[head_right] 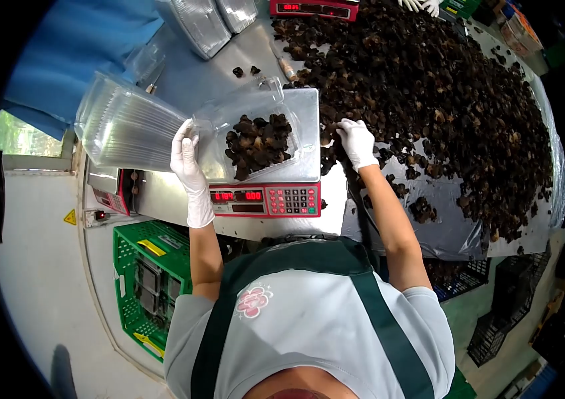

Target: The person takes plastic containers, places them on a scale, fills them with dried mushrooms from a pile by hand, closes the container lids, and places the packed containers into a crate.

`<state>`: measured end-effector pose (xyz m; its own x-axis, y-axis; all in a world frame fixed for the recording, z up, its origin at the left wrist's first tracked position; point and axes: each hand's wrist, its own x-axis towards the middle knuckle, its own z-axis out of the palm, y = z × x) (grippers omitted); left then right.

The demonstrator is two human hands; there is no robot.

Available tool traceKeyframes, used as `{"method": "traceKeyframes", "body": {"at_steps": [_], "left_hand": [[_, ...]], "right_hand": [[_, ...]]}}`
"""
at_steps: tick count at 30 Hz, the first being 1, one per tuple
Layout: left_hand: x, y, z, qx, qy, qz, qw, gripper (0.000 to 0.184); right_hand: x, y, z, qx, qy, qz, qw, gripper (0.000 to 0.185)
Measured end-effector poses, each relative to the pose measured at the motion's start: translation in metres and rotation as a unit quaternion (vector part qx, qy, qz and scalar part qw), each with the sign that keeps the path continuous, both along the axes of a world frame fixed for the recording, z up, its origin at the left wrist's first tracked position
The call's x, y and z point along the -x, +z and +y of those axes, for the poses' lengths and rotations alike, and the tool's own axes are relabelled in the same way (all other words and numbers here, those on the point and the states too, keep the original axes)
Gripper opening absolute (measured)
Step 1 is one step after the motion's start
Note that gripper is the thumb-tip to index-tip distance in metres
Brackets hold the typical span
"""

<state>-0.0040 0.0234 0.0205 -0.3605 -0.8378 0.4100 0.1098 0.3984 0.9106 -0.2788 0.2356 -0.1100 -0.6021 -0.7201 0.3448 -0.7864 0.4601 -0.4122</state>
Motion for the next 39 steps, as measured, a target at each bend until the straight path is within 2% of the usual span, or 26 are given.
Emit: {"method": "traceKeyframes", "body": {"at_steps": [1, 2, 3, 4, 5, 8, 10, 12, 13, 14, 16, 17, 18, 20, 21, 24, 25, 26, 28, 29, 30, 33, 37, 39], "left_hand": [[0.001, 0.001, -0.003, 0.002, 0.004, 0.003, 1.0, 0.041], [0.0, 0.002, -0.003, 0.001, 0.004, -0.001, 1.0, 0.04], [0.0, 0.003, -0.003, -0.002, 0.003, -0.005, 1.0, 0.039], [0.001, 0.004, -0.003, -0.001, 0.006, -0.004, 1.0, 0.039], [0.002, 0.005, -0.003, -0.007, 0.005, -0.006, 1.0, 0.038], [0.006, 0.011, -0.001, -0.027, 0.004, 0.01, 1.0, 0.037], [0.008, 0.014, 0.0, -0.048, 0.002, 0.03, 0.998, 0.037], [0.006, 0.012, 0.0, -0.036, 0.003, 0.017, 0.999, 0.037], [0.006, 0.01, 0.0, -0.038, 0.004, 0.021, 0.999, 0.036], [0.004, 0.009, 0.001, -0.04, 0.003, 0.02, 0.999, 0.036], [-0.001, 0.014, 0.009, -0.033, 0.014, 0.005, 0.999, 0.035], [-0.012, 0.003, 0.014, -0.016, 0.015, -0.011, 1.0, 0.034], [-0.014, 0.003, 0.022, -0.007, 0.003, 0.002, 1.0, 0.033], [-0.025, 0.003, 0.039, 0.024, 0.013, -0.056, 0.998, 0.034], [-0.032, -0.009, 0.042, 0.06, 0.015, -0.083, 0.995, 0.033], [-0.044, -0.022, 0.065, 0.033, 0.018, -0.167, 0.985, 0.028], [-0.047, -0.032, 0.07, 0.012, 0.02, -0.186, 0.982, 0.028], [-0.049, -0.04, 0.073, 0.039, 0.034, -0.228, 0.972, 0.029], [-0.049, -0.054, 0.078, -0.113, 0.028, -0.126, 0.985, 0.031], [-0.049, -0.06, 0.078, -0.129, 0.014, -0.093, 0.987, 0.034], [-0.05, -0.059, 0.078, -0.171, 0.002, -0.109, 0.979, 0.039], [-0.042, -0.039, 0.08, -0.309, -0.016, -0.032, 0.95, 0.048], [-0.046, -0.033, 0.067, -0.348, -0.02, -0.045, 0.936, 0.044], [-0.045, -0.022, 0.06, -0.369, -0.034, -0.042, 0.928, 0.042]], "right_hand": [[0.001, -0.001, -0.002, 0.065, -0.053, -0.023, 0.996, 0.019], [0.004, -0.001, -0.001, 0.066, -0.087, -0.083, 0.991, 0.022], [0.004, 0.009, -0.002, 0.097, -0.095, -0.258, 0.956, 0.024], [0.002, 0.029, -0.002, 0.126, -0.1, -0.425, 0.891, 0.026], [-0.004, 0.049, -0.001, 0.157, -0.07, -0.495, 0.852, 0.026], [-0.018, 0.087, -0.008, 0.188, 0.001, -0.568, 0.801, 0.023], [-0.026, 0.103, -0.018, 0.192, 0.039, -0.585, 0.787, 0.023], [-0.043, 0.124, -0.032, 0.176, 0.054, -0.538, 0.823, 0.024], [-0.048, 0.131, -0.036, 0.119, 0.068, -0.474, 0.87, 0.025], [-0.054, 0.118, -0.043, 0.149, 0.101, -0.328, 0.927, 0.028], [-0.063, 0.132, -0.048, 0.108, 0.136, -0.183, 0.968, 0.029], [-0.063, 0.132, -0.043, 0.096, 0.104, -0.264, 0.954, 0.029], [-0.059, 0.125, -0.041, 0.113, 0.09, -0.263, 0.954, 0.03], [-0.054, 0.124, -0.032, 0.121, 0.063, -0.296, 0.946, 0.029], [-0.054, 0.128, -0.027, 0.13, 0.057, -0.351, 0.925, 0.03], [-0.054, 0.124, -0.015, 0.103, 0.083, -0.523, 0.842, 0.045], [-0.054, 0.118, -0.012, 0.045, 0.097, -0.516, 0.85, 0.051], [-0.06, 0.114, -0.01, 0.028, 0.114, -0.497, 0.86, 0.051], [-0.069, 0.122, -0.011, -0.066, 0.114, -0.458, 0.879, 0.047], [-0.073, 0.12, -0.014, -0.059, 0.111, -0.469, 0.874, 0.039], [-0.077, 0.118, -0.014, -0.017, 0.103, -0.517, 0.849, 0.031], [-0.078, 0.116, -0.016, -0.006, 0.099, -0.565, 0.819, 0.025], [-0.076, 0.111, -0.016, 0.005, 0.104, -0.577, 0.81, 0.015], [-0.077, 0.113, -0.016, 0.02, 0.101, -0.59, 0.801, 0.016]]}}
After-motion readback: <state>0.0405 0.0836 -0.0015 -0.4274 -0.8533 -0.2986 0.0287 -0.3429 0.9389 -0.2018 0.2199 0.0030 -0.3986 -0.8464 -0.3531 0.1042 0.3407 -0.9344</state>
